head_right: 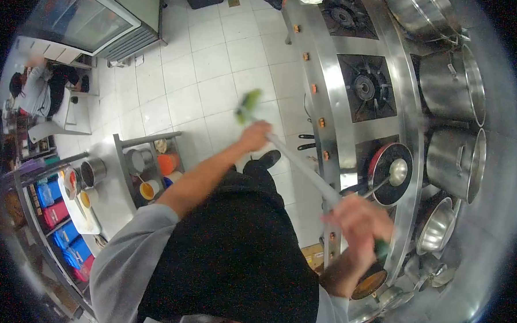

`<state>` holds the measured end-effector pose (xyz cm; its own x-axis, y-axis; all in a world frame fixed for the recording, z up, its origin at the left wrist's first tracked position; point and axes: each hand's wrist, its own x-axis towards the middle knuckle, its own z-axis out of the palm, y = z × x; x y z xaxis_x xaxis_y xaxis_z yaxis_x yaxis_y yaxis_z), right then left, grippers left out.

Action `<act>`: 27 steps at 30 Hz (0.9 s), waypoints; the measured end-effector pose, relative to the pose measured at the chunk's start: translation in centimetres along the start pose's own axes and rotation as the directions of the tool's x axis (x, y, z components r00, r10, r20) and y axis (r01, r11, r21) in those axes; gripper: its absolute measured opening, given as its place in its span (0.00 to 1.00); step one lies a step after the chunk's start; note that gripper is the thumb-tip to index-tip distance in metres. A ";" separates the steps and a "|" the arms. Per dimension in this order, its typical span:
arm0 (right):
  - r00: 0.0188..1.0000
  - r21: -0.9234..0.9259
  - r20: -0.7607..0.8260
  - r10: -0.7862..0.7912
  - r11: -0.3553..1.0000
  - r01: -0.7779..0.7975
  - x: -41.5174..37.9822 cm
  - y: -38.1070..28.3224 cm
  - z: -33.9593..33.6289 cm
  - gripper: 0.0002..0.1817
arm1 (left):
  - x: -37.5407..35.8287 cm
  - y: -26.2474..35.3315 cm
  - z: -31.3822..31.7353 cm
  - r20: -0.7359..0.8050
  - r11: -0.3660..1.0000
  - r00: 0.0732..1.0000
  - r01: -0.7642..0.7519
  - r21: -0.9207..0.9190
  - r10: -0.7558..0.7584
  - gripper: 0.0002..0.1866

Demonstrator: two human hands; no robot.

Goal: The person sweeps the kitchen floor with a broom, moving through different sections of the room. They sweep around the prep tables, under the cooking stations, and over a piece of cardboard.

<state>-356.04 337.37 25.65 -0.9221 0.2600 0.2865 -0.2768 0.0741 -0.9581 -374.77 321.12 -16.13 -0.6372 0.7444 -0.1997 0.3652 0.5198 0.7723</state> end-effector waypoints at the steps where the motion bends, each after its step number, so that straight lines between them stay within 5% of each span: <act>1: 0.996 0.050 -0.026 0.087 0.995 -0.086 0.5 2.8 -0.8 0.21 | -1.0 -5.3 -0.5 -0.126 0.993 0.990 -0.057 0.106 0.070 0.11; 5: 0.977 0.269 0.180 0.115 0.950 -0.161 4.5 13.2 4.2 0.17 | -4.5 -20.6 -6.8 -0.153 0.930 0.958 0.273 0.246 -0.241 0.20; 8: 0.947 0.220 0.283 0.153 0.950 -0.219 7.9 11.6 3.8 0.17 | -4.1 -17.4 -11.3 -0.171 0.917 0.936 0.339 0.212 -0.307 0.15; 9: 0.947 0.181 0.278 0.159 0.960 -0.215 9.4 9.7 2.5 0.17 | -2.8 -17.0 -10.4 -0.213 0.935 0.949 0.280 0.219 -0.235 0.10; 12: 0.985 0.134 0.151 0.080 0.986 -0.100 12.2 4.2 -2.6 0.18 | 2.1 -2.2 -12.1 -0.316 0.982 0.931 0.183 -0.033 -0.185 0.04; 13: 0.996 0.161 0.073 0.042 0.985 -0.053 12.5 2.3 -3.8 0.19 | 4.8 -3.8 -8.5 -0.361 0.997 0.930 0.056 -0.047 -0.069 0.06; 17: 0.985 0.064 0.044 -0.167 0.984 0.164 15.2 -4.4 -3.3 0.28 | 13.3 6.5 -7.0 -0.112 0.955 0.955 -0.285 -0.076 0.276 0.15; 18: 0.991 -0.024 0.097 -0.096 0.995 0.098 16.4 -5.5 -2.2 0.32 | 15.8 7.7 -6.4 -0.073 0.946 0.953 -0.301 -0.121 0.294 0.15; 22: 0.918 -0.282 0.385 0.097 0.959 0.017 24.8 -1.3 2.1 0.30 | 25.0 3.9 -4.8 -0.056 0.872 0.932 -0.356 -0.336 0.359 0.14; 25: 0.985 -0.087 0.173 0.026 0.996 -0.011 29.1 2.6 4.3 0.30 | 25.9 -1.0 -11.5 0.009 0.958 0.968 -0.249 -0.145 0.253 0.14; 27: 0.983 0.043 0.176 0.058 0.997 -0.066 31.8 5.1 5.2 0.27 | 24.2 -9.7 -14.2 -0.133 0.928 0.919 -0.366 0.066 0.371 0.15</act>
<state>-388.14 341.04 29.86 -0.9697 0.0906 0.2267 -0.2263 0.0151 -0.9739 -403.35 328.11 -19.85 -0.5404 0.8211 0.1838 0.6168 0.2380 0.7503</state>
